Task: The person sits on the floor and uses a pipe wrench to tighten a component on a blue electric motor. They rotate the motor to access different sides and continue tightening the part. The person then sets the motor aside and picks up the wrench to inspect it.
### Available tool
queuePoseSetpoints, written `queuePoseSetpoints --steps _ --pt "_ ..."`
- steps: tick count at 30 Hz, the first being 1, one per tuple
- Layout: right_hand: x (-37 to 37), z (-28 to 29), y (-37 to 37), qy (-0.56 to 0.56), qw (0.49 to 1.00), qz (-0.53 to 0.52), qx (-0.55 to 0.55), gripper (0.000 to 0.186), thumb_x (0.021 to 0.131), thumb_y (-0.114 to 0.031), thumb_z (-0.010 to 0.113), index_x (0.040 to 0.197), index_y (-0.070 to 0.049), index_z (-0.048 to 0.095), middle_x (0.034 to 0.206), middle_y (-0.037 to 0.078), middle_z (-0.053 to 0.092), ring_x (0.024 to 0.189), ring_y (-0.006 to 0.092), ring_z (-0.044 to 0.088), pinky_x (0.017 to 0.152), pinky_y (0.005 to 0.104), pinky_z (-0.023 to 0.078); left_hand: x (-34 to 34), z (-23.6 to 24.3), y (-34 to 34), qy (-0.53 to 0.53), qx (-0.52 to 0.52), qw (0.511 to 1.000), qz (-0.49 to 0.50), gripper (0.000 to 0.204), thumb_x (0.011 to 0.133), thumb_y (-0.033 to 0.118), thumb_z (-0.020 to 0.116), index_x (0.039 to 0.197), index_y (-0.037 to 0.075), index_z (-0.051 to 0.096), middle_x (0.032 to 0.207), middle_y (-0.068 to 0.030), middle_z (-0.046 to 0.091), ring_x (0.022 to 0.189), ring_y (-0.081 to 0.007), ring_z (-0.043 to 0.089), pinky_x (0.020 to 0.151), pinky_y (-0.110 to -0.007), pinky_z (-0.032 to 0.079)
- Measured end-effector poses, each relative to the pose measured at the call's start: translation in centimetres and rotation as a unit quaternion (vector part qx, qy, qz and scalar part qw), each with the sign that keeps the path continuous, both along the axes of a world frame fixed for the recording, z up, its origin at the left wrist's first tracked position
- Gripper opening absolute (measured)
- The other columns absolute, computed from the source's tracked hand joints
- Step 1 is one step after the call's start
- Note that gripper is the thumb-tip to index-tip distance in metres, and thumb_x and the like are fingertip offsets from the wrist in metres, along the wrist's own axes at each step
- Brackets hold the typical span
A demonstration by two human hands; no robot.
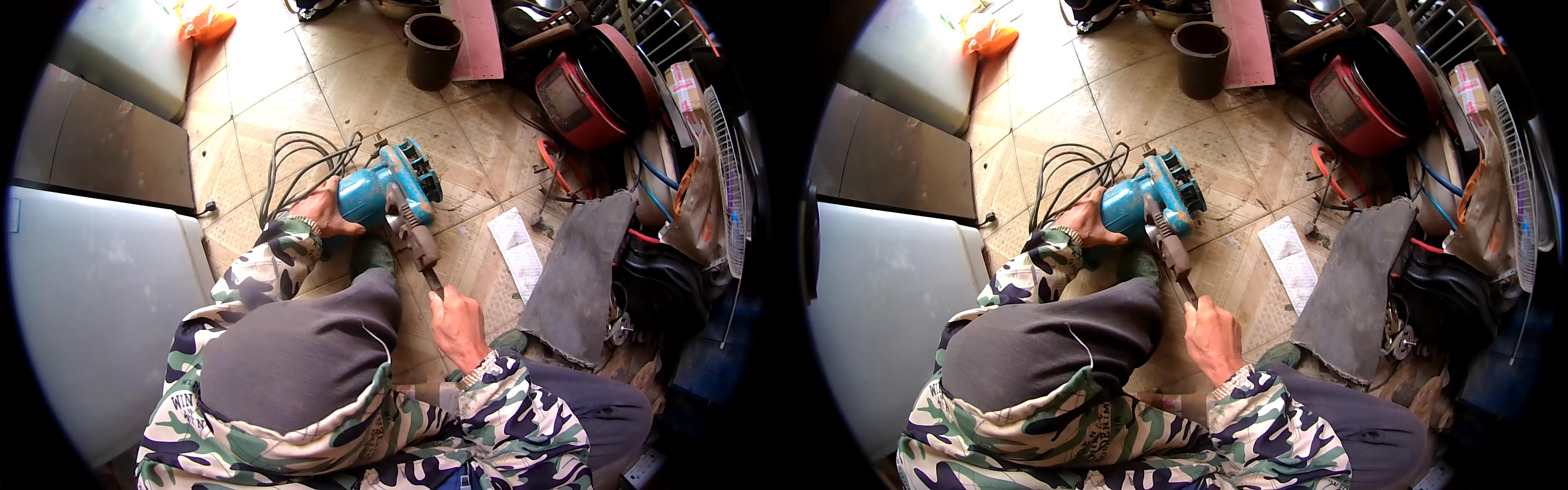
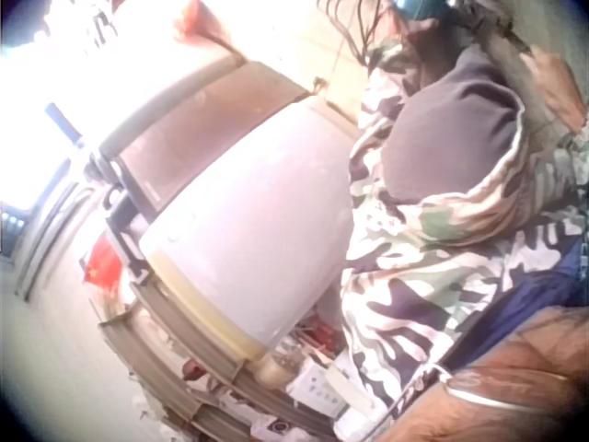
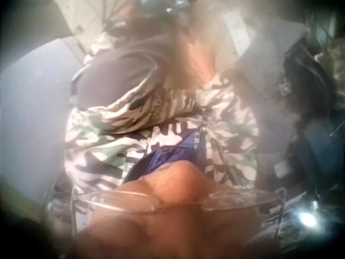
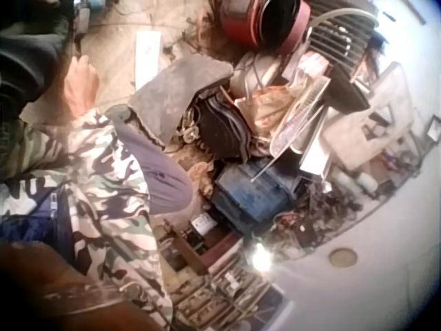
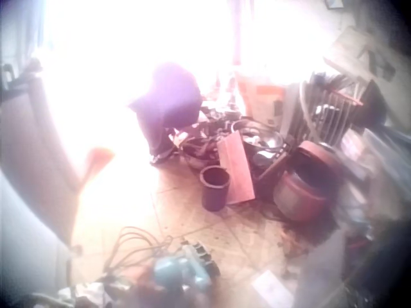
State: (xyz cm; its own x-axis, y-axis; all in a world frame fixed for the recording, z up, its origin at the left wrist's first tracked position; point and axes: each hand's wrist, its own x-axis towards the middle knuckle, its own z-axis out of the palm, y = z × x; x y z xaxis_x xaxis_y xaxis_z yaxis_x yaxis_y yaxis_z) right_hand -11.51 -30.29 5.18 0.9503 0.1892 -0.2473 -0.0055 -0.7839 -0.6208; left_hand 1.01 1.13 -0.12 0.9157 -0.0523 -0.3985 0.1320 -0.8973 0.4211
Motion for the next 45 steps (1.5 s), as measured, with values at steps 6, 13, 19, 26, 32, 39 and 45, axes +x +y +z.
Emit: queuePoseSetpoints --steps 6,13,19,26,32,39,45 --pt "1.5 1.1 -0.5 -0.017 0.993 -0.093 0.072 0.027 0.101 -0.024 0.061 0.088 0.001 0.06 0.067 0.024 0.062 0.066 0.0456 0.065 0.059 0.051 0.048 1.8 1.7 -0.5 0.089 -0.032 0.995 0.025 0.107 0.058 0.053 0.09 0.141 -0.002 0.047 0.128 -0.0242 0.062 0.119 -0.037 0.063 0.101 -0.043 0.052" --pt "1.8 -7.2 -6.5 0.175 0.933 -0.225 0.222 0.027 0.095 -0.018 0.07 0.079 -0.002 0.055 0.061 0.005 0.059 0.043 0.0131 0.056 0.037 0.0291 0.043 2.8 -1.5 2.5 0.038 -0.052 0.998 0.005 0.102 0.058 0.052 0.09 0.135 -0.003 0.053 0.119 -0.0229 0.064 0.115 -0.0355 0.065 0.098 -0.043 0.053" --pt "0.0 -12.2 -7.8 0.241 0.848 -0.325 0.343 0.019 0.095 -0.015 0.07 0.088 -0.005 0.055 0.065 0.003 0.057 0.042 0.012 0.053 0.037 0.0291 0.043 3.2 -0.9 3.3 0.058 -0.061 0.996 0.013 0.097 0.058 0.051 0.09 0.131 -0.004 0.055 0.117 -0.0226 0.065 0.112 -0.0338 0.065 0.096 -0.043 0.053" --pt "-0.9 -16.3 -8.4 0.227 0.857 -0.35 0.303 0.018 0.095 -0.016 0.068 0.092 -0.005 0.054 0.064 0.003 0.057 0.043 0.0132 0.055 0.038 0.0294 0.044 3.3 -2.1 2.7 0.046 -0.101 0.994 0.004 0.099 0.057 0.051 0.092 0.131 -0.002 0.054 0.118 -0.0227 0.065 0.114 -0.0351 0.065 0.097 -0.043 0.052" --pt "0.8 -15.5 -6.9 0.159 0.967 -0.182 -0.086 0.042 0.08 -0.034 0.072 0.081 0.008 0.068 0.086 0.032 0.071 0.084 0.0458 0.072 0.079 0.0506 0.056 2.5 -1.5 2.7 0.011 -0.06 0.998 -0.001 0.093 0.058 0.051 0.092 0.127 -0.001 0.056 0.112 -0.0246 0.068 0.11 -0.0385 0.067 0.095 -0.045 0.053" --pt "3.3 -14.1 -6.8 0.194 0.955 -0.071 -0.212 0.042 0.08 -0.035 0.073 0.089 0.006 0.073 0.093 0.034 0.07 0.093 0.0505 0.07 0.084 0.0556 0.055 2.6 -0.2 0.7 0.005 -0.005 1.0 -0.013 0.098 0.057 0.055 0.091 0.133 0.005 0.055 0.119 -0.0237 0.068 0.115 -0.042 0.065 0.098 -0.05 0.052" --pt "13.5 -10.8 -1.8 0.033 0.997 -0.033 -0.059 0.036 0.088 -0.032 0.073 0.096 0.003 0.07 0.084 0.027 0.071 0.084 0.048 0.069 0.076 0.0542 0.056 1.2 1.5 -0.1 0.009 0.011 1.0 0.018 0.108 0.054 0.057 0.091 0.139 0.004 0.052 0.123 -0.0263 0.065 0.12 -0.043 0.061 0.103 -0.049 0.049"
